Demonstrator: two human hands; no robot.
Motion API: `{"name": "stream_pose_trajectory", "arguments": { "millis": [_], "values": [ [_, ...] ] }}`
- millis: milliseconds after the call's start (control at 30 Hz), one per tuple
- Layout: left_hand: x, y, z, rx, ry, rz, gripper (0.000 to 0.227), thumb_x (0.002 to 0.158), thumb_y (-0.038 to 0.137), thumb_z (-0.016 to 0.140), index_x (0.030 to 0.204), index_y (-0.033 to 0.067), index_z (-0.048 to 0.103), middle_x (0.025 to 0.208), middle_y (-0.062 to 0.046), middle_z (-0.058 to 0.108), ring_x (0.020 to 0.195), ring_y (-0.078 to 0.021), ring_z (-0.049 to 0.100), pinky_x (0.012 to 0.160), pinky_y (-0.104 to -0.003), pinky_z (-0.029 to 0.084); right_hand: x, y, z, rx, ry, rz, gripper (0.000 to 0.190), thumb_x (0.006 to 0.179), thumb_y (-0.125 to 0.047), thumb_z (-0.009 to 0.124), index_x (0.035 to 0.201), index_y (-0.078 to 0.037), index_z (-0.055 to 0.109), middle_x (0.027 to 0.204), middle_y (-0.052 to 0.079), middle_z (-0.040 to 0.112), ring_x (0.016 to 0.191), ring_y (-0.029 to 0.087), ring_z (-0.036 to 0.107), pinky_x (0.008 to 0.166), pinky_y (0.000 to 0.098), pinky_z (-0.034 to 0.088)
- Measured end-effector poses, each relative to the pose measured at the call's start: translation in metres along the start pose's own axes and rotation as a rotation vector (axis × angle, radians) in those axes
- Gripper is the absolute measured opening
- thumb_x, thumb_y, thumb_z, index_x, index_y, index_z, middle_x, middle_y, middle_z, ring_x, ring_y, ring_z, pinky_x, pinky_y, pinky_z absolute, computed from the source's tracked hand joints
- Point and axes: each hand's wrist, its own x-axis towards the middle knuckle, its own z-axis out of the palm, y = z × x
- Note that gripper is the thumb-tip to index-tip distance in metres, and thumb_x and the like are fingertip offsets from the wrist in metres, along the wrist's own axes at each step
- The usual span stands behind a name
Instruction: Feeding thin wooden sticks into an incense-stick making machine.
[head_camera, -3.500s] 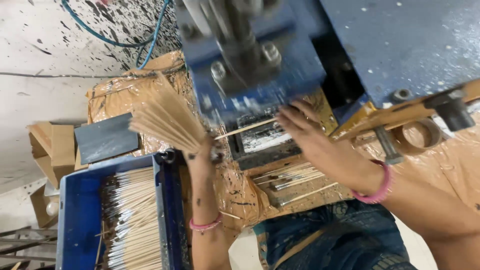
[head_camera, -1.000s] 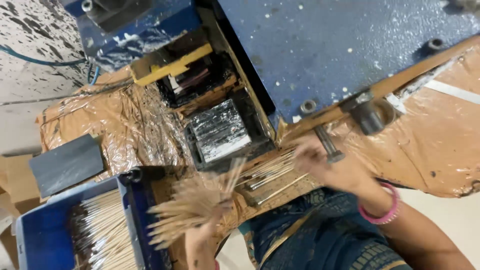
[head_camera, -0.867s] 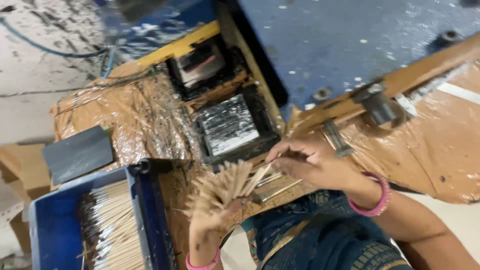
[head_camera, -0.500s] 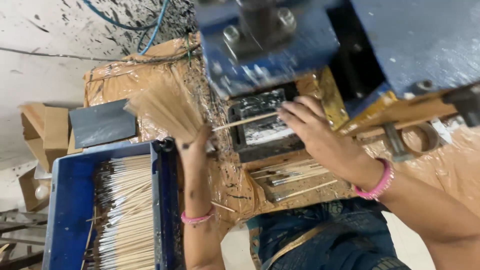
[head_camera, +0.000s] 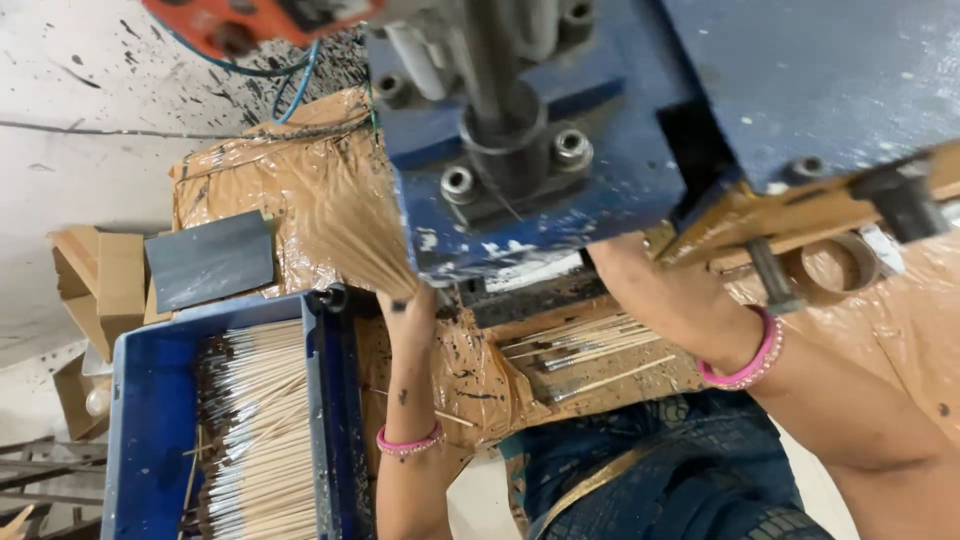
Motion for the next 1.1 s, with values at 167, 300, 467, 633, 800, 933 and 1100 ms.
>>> {"name": "stream_pose_trajectory", "arguments": {
  "millis": [167, 300, 467, 633, 800, 933, 1100],
  "values": [
    [-0.034, -0.086, -0.055, 0.313, -0.14, 0.325, 0.019, 0.095, 0.012, 0.073, 0.105, -0.0035, 0.067, 0.098, -0.006, 0.068, 0.09, -0.0198, 0.065, 0.08, -0.032, 0.053, -0.033, 0.025, -0.02, 0.797, 0.179, 0.224, 0.04, 0.089, -0.009, 0.052, 0.126, -0.002, 0.067, 0.117, 0.019, 0.071, 0.098, 0.03, 0.071, 0.084, 0.0415, 0.055],
    [-0.084, -0.086, -0.079, 0.246, 0.126, 0.043, 0.031, 0.093, 0.012, 0.076, 0.118, -0.0034, 0.068, 0.112, -0.01, 0.073, 0.097, -0.0195, 0.066, 0.082, -0.032, 0.053, -0.126, 0.034, 0.051, 0.721, 0.216, 0.604, 0.029, 0.092, -0.013, 0.062, 0.119, -0.005, 0.071, 0.104, 0.015, 0.072, 0.089, 0.031, 0.07, 0.085, 0.0435, 0.054],
    [-0.112, -0.062, -0.074, -0.251, 0.212, -0.152, 0.046, 0.09, 0.009, 0.078, 0.131, -0.0056, 0.063, 0.121, -0.016, 0.071, 0.105, -0.025, 0.067, 0.091, -0.036, 0.055, -0.12, 0.002, 0.033, 0.842, 0.07, 0.844, 0.024, 0.095, -0.014, 0.072, 0.118, -0.01, 0.073, 0.09, 0.007, 0.073, 0.077, 0.02, 0.07, 0.072, 0.0357, 0.055],
    [-0.109, -0.071, -0.089, -0.285, -0.455, -0.036, 0.035, 0.088, 0.009, 0.072, 0.12, -0.0019, 0.062, 0.109, -0.017, 0.075, 0.093, -0.0281, 0.075, 0.079, -0.04, 0.064, -0.055, -0.021, -0.015, 1.821, -0.213, 0.501, 0.034, 0.09, -0.008, 0.075, 0.124, -0.013, 0.069, 0.087, 0.0, 0.075, 0.07, 0.011, 0.065, 0.06, 0.0248, 0.052],
    [-0.069, 0.013, -0.065, -0.209, -0.553, -0.011, 0.027, 0.087, 0.0, 0.071, 0.113, -0.0036, 0.065, 0.097, -0.016, 0.073, 0.085, -0.0263, 0.075, 0.068, -0.037, 0.065, -0.022, -0.008, 0.003, 1.535, 0.095, 0.071, 0.02, 0.093, -0.004, 0.073, 0.113, -0.009, 0.072, 0.101, 0.001, 0.074, 0.088, 0.016, 0.07, 0.076, 0.0254, 0.056],
    [-0.022, 0.034, -0.046, -0.239, -0.151, -0.082, 0.031, 0.085, 0.006, 0.075, 0.113, -0.0031, 0.067, 0.097, -0.012, 0.073, 0.084, -0.0208, 0.073, 0.069, -0.031, 0.06, 0.012, -0.003, 0.008, 0.772, 0.264, -0.136, 0.034, 0.091, 0.004, 0.065, 0.122, -0.007, 0.069, 0.12, 0.004, 0.071, 0.114, 0.023, 0.065, 0.099, 0.0323, 0.059],
    [-0.002, 0.072, 0.02, 0.017, -0.028, -0.148, 0.039, 0.089, 0.02, 0.077, 0.119, 0.0, 0.065, 0.099, -0.011, 0.069, 0.088, -0.0213, 0.062, 0.074, -0.034, 0.048, 0.01, -0.004, -0.007, 0.494, -0.029, 0.15, 0.046, 0.087, 0.001, 0.057, 0.131, -0.008, 0.064, 0.13, 0.007, 0.066, 0.12, 0.025, 0.06, 0.1, 0.0402, 0.052]
  ]
}}
